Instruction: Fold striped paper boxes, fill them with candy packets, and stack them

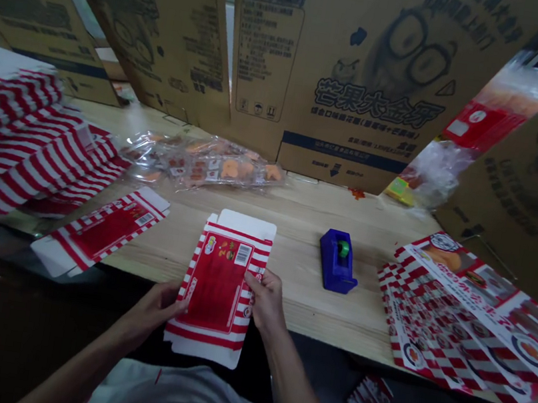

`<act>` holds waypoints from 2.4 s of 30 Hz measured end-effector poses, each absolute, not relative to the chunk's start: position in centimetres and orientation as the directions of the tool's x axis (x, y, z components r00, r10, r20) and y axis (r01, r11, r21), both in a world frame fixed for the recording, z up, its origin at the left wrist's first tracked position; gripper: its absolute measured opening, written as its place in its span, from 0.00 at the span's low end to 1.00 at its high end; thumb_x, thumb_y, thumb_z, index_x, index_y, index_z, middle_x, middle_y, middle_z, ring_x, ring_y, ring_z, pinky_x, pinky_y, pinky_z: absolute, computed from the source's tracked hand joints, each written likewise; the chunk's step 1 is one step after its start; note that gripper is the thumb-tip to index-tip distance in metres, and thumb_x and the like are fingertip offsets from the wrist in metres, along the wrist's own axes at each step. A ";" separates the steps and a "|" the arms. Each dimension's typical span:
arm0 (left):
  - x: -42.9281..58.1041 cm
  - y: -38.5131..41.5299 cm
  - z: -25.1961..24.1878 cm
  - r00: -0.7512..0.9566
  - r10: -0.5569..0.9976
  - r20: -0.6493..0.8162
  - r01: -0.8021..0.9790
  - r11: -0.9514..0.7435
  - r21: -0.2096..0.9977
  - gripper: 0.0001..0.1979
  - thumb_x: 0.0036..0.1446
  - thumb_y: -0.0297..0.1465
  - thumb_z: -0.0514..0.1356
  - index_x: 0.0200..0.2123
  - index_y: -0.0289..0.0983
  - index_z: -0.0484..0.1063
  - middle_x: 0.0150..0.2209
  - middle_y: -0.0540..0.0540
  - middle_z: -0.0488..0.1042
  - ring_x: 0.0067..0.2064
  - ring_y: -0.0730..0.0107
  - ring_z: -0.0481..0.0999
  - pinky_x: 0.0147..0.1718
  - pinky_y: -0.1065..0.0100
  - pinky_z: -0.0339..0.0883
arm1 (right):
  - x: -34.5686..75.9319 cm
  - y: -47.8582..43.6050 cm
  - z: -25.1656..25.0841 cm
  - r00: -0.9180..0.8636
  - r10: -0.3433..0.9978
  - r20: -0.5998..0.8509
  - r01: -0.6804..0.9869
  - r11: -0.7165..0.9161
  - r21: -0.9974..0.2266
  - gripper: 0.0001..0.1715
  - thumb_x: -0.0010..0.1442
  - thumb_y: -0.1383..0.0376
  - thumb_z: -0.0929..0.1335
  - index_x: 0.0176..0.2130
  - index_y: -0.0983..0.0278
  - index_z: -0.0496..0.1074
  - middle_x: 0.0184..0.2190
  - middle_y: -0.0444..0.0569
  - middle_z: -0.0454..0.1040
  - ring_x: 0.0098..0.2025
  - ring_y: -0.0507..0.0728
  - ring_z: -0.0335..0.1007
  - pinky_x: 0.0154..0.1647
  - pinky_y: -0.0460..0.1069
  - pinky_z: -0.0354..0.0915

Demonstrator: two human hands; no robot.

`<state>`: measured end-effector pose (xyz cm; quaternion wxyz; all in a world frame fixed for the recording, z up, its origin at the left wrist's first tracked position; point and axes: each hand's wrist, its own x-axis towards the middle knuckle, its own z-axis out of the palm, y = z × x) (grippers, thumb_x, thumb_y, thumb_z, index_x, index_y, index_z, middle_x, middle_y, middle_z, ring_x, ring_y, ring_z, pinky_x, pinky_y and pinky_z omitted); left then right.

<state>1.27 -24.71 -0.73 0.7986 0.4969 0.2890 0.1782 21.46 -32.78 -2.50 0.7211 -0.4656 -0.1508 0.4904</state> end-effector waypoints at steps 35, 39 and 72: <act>3.7 -20.7 -3.5 0.771 0.599 -0.215 0.094 0.226 0.970 0.16 0.47 0.33 0.67 0.40 0.33 0.76 0.32 0.44 0.79 0.35 0.64 0.78 0.35 0.66 0.71 | 24.2 -36.7 -3.3 0.292 0.951 -0.097 -0.043 -0.088 -0.995 0.18 0.54 0.57 0.73 0.44 0.61 0.73 0.34 0.46 0.75 0.34 0.54 0.73 0.36 0.47 0.69; 3.2 -21.0 -3.7 0.750 0.660 -0.034 0.171 -0.144 0.975 0.09 0.52 0.34 0.63 0.34 0.36 0.80 0.32 0.45 0.82 0.34 0.62 0.79 0.35 0.66 0.70 | 24.2 -36.9 -3.7 0.334 0.943 -0.003 0.081 -0.032 -0.996 0.11 0.57 0.57 0.71 0.33 0.62 0.75 0.34 0.48 0.77 0.38 0.58 0.74 0.40 0.50 0.69; 1.0 -22.0 -2.9 0.844 0.512 0.163 0.148 -0.513 0.845 0.07 0.58 0.32 0.60 0.35 0.38 0.79 0.35 0.44 0.81 0.36 0.65 0.79 0.37 0.68 0.70 | 20.3 -38.9 -3.2 0.352 0.906 0.237 0.391 0.087 -0.916 0.06 0.60 0.67 0.69 0.36 0.58 0.77 0.42 0.51 0.78 0.44 0.60 0.75 0.47 0.55 0.69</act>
